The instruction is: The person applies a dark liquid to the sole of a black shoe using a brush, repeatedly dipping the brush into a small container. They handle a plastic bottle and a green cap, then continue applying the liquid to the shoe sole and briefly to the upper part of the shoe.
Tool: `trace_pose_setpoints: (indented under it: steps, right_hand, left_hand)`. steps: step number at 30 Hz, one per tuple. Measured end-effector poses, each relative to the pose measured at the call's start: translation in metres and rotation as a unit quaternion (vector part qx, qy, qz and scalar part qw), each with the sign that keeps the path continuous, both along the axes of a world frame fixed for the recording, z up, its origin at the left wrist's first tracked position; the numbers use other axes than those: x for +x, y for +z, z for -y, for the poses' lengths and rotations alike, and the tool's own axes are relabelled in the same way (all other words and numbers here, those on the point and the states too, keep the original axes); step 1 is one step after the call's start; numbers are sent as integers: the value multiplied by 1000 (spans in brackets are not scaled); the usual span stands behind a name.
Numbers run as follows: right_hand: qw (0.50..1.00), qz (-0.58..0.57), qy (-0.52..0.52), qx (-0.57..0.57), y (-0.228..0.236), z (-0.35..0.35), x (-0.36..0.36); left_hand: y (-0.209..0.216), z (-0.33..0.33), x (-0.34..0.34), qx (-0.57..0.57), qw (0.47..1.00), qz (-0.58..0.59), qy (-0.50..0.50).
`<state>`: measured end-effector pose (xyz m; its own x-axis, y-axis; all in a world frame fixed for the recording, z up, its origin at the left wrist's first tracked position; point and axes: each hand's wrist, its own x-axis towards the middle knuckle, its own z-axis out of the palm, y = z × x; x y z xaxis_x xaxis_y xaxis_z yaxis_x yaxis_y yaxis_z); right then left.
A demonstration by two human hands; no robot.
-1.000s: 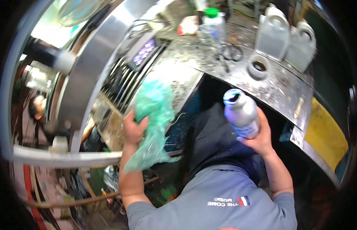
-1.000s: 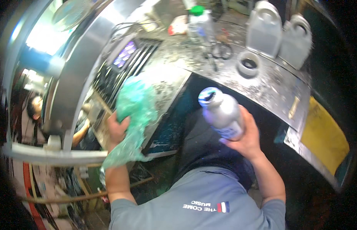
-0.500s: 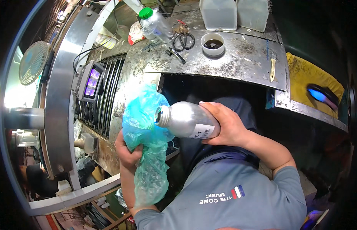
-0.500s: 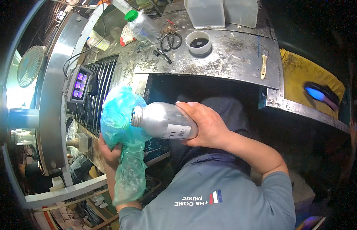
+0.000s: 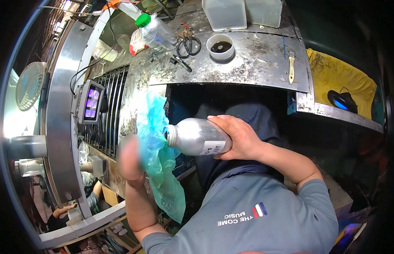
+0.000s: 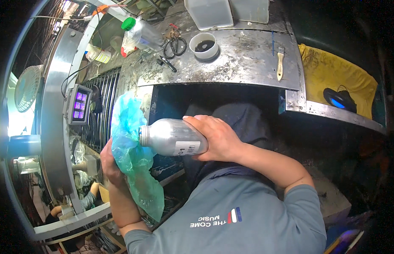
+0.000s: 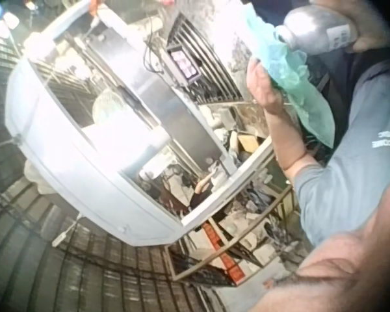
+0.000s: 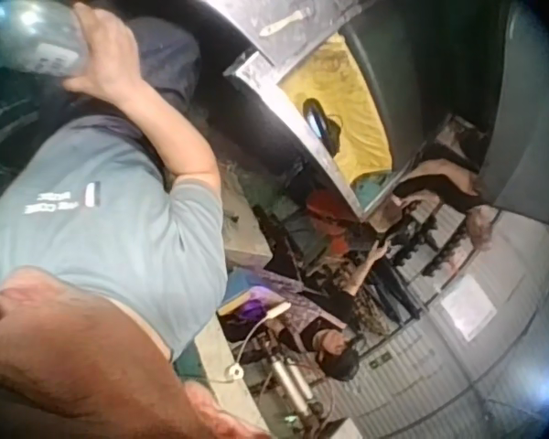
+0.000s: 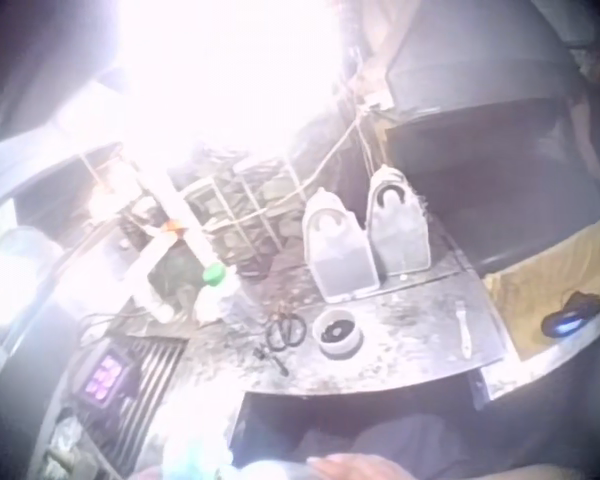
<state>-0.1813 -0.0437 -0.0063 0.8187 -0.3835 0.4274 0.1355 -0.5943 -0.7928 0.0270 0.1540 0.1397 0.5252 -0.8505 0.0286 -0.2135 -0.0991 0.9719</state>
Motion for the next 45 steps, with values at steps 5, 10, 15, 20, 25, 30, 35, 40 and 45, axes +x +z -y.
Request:
trace_pose_setpoints:
  steps: [5, 10, 15, 20, 25, 30, 35, 40, 45]
  right_hand:
    - [1000, 19, 18, 13, -3, -3, 26]
    - [998, 33, 45, 11, -3, -32, 96]
    - [988, 30, 135, 62, -8, -74, 176]
    - [971, -27, 197, 135, -10, -124, 245]
    - [971, -37, 206, 118, -15, -153, 294]
    - [965, -70, 232, 98, -10, -159, 308]
    - [960, -25, 275, 55, -15, -135, 303]
    - [908, -21, 280, 312, 38, -101, 303]
    - [921, -96, 221, 305, 82, -127, 323]
  left_hand:
    - [17, -1, 22, 50, 957, 284, -40]
    - [22, -45, 46, 54, 966, 243, 77]
    - [28, -87, 62, 157, 859, 474, 113]
    - [31, -94, 79, 202, 760, 604, 130]
    - [25, -104, 108, 227, 739, 619, 138]
    - [14, -120, 128, 253, 764, 565, 183]
    - [11, -130, 138, 242, 807, 505, 186]
    - [13, -132, 135, 250, 819, 473, 206]
    - [13, -129, 138, 257, 837, 432, 218]
